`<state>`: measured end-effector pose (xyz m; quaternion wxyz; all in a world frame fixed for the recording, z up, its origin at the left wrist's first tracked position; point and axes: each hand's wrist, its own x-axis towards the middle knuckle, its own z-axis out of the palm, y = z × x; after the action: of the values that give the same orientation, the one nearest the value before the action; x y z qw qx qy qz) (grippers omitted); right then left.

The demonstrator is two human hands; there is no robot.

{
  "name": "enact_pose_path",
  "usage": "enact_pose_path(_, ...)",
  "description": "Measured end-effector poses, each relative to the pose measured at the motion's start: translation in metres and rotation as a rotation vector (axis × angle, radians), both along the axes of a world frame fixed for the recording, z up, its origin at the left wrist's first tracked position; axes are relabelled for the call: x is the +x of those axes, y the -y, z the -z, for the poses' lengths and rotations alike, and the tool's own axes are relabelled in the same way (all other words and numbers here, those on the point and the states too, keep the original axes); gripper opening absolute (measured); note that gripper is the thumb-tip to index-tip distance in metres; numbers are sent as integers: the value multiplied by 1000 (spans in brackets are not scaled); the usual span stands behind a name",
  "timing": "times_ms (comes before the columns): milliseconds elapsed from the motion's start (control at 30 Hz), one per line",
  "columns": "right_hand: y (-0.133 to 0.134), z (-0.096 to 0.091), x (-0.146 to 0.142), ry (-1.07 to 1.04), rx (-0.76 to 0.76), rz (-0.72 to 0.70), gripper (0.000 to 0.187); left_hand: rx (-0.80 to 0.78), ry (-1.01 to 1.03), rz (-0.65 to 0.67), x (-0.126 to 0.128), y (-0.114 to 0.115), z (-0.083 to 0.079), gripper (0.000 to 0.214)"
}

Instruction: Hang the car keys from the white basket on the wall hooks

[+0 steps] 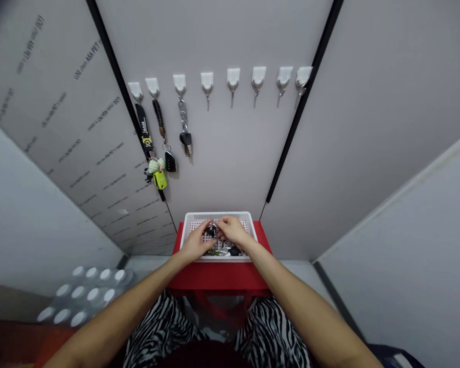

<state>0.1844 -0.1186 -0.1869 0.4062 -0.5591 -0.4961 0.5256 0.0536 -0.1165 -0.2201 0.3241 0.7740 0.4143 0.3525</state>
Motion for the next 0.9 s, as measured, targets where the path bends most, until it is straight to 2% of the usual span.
enact_pose_path(133,-3,-2,-4,-18,39,-57,25,-121,92,-6,3,-4,-2,48)
enact_pose_path(333,-1,-9,-4,-30,124,-111,22,-381,444,-98,4,-10,-6,25)
enact_pose_path(433,1,-9,-6,53,189,-134,23,-404,536,-111,5,-12,-8,27)
enact_pose_path(567,-5,-17,-5,107,274,-69,15,-376,549,-70,7,-17,-19,25)
enact_pose_path(633,-12,-31,-3,115,278,-8,16,-362,509,-49,7,-19,-30,21)
enact_pose_path(733,-20,-64,-4,95,311,39,16,-344,454,-6,7,-24,-54,16)
enact_pose_path(833,-28,-103,-10,93,389,16,15,-271,462,21,7,-32,-88,20)
enact_pose_path(900,-35,-127,-14,98,472,53,15,-191,486,-20,8,-40,-114,20)
